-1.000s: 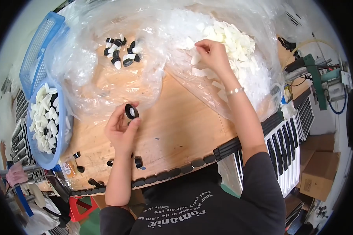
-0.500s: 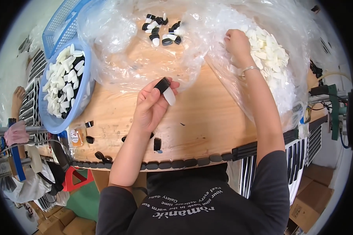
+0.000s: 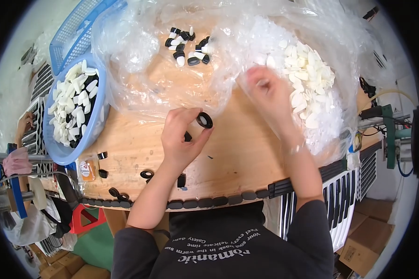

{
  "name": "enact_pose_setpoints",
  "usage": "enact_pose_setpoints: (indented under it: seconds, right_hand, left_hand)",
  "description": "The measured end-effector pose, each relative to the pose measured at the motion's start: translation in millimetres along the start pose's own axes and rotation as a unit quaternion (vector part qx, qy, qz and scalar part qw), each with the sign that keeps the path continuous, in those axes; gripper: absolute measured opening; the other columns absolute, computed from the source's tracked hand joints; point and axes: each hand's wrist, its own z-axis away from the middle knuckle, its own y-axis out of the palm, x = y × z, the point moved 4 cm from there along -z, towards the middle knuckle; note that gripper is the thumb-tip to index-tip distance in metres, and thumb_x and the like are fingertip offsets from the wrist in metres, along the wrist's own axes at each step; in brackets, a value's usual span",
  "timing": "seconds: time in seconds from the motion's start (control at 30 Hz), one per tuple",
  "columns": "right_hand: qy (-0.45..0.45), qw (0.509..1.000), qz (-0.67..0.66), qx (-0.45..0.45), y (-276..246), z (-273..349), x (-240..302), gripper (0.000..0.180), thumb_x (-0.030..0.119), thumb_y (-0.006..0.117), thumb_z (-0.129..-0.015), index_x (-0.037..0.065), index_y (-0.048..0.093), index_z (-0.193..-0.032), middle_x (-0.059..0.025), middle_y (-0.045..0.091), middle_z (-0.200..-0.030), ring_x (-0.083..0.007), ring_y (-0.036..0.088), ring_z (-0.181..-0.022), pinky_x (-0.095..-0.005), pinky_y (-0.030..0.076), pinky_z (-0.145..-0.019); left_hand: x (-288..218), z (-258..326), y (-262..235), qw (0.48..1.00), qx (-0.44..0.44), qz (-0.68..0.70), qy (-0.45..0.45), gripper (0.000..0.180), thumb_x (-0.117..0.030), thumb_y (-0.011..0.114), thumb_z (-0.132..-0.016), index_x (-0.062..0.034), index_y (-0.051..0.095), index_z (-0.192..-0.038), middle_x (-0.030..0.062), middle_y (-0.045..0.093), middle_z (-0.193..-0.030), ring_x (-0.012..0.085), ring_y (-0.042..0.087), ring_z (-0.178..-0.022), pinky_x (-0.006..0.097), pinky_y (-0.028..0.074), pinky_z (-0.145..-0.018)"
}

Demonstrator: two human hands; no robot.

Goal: Manually assembling small plastic parts by inserting a white rectangular piece into a black circular housing.

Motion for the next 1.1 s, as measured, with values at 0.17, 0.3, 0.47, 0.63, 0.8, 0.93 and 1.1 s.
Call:
enact_pose_setpoints:
  seconds: [0.17, 0.3, 0.47, 0.63, 0.8, 0.93, 1.1]
  right_hand:
    - [0.021, 0.995, -0.069, 0.070, 39.8, 55.4, 33.7, 0.004, 0.000, 0.064, -0.081, 0.002, 0.061, -0.083, -0.0069, 0.066, -0.101, -0.0090, 0.056, -0.067, -0.0227, 0.044, -0.059]
    - [-0.065, 0.997, -0.019, 0.042, 42.9, 59.9, 35.2, 0.006, -0.001, 0.064, -0.080, 0.002, 0.060, -0.082, -0.0072, 0.067, -0.098, -0.0088, 0.057, -0.068, -0.0225, 0.045, -0.057]
    - [0.060, 0.985, -0.141, 0.081, 48.0, 62.3, 20.7, 0.005, -0.002, 0.061, -0.085, 0.001, 0.059, -0.089, -0.0088, 0.067, -0.097, -0.0083, 0.061, -0.075, -0.0209, 0.049, -0.062]
    - [0.219, 0.899, -0.332, 0.184, 57.1, 67.0, 10.9, 0.009, 0.001, 0.053, -0.093, -0.002, 0.058, -0.100, -0.0051, 0.065, -0.095, -0.0086, 0.063, -0.082, -0.0210, 0.052, -0.072]
    - [0.203, 0.896, -0.343, 0.197, 62.7, 67.2, 1.8, 0.005, 0.003, 0.055, -0.092, 0.000, 0.057, -0.096, -0.0026, 0.064, -0.087, -0.0084, 0.063, -0.079, -0.0217, 0.053, -0.068]
    - [0.234, 0.884, -0.342, 0.215, 59.5, 62.8, -11.8, 0.007, 0.006, 0.059, -0.091, 0.002, 0.057, -0.097, -0.0014, 0.064, -0.084, -0.0070, 0.061, -0.077, -0.0203, 0.050, -0.063]
    - [0.275, 0.830, -0.385, 0.294, 49.1, 60.5, -3.0, 0.027, 0.007, 0.067, -0.085, 0.004, 0.054, -0.108, -0.0012, 0.064, -0.088, -0.0074, 0.060, -0.080, -0.0214, 0.049, -0.067]
  left_hand:
    - [-8.9, 2.6, 10.4, 0.999, 0.028, -0.020, 0.034, 0.044, 0.002, 0.078, -0.059, -0.0021, 0.062, -0.100, 0.0105, 0.065, -0.096, 0.0264, 0.060, -0.087, 0.034, 0.050, -0.075]
    - [-12.0, 2.4, 10.3, 0.997, 0.015, 0.012, 0.068, 0.045, 0.003, 0.078, -0.057, -0.0009, 0.063, -0.099, 0.0110, 0.065, -0.093, 0.0275, 0.061, -0.084, 0.034, 0.051, -0.069]
    - [-10.2, 3.5, 9.7, 0.995, 0.027, 0.028, 0.094, 0.048, 0.001, 0.080, -0.058, 0.0018, 0.061, -0.102, 0.0131, 0.065, -0.094, 0.0308, 0.060, -0.082, 0.036, 0.051, -0.068]
    - [-14.8, 3.6, 6.2, 0.992, 0.035, 0.043, 0.112, 0.051, -0.002, 0.082, -0.057, 0.0024, 0.061, -0.104, 0.0132, 0.065, -0.093, 0.0310, 0.060, -0.081, 0.036, 0.051, -0.067]
    - [-10.0, 3.9, 8.6, 0.992, 0.075, 0.072, 0.066, 0.051, -0.004, 0.083, -0.056, 0.0016, 0.062, -0.103, 0.0125, 0.066, -0.091, 0.0296, 0.060, -0.079, 0.035, 0.051, -0.065]
    - [-5.8, -0.3, 16.0, 0.992, 0.080, 0.079, 0.059, 0.051, -0.003, 0.083, -0.056, 0.0012, 0.062, -0.102, 0.0117, 0.066, -0.091, 0.0294, 0.060, -0.077, 0.035, 0.051, -0.064]
    - [1.4, -2.2, 9.9, 0.981, 0.122, 0.152, 0.022, 0.046, -0.007, 0.082, -0.063, -0.0047, 0.064, -0.105, 0.0094, 0.065, -0.096, 0.0275, 0.061, -0.084, 0.035, 0.051, -0.072]
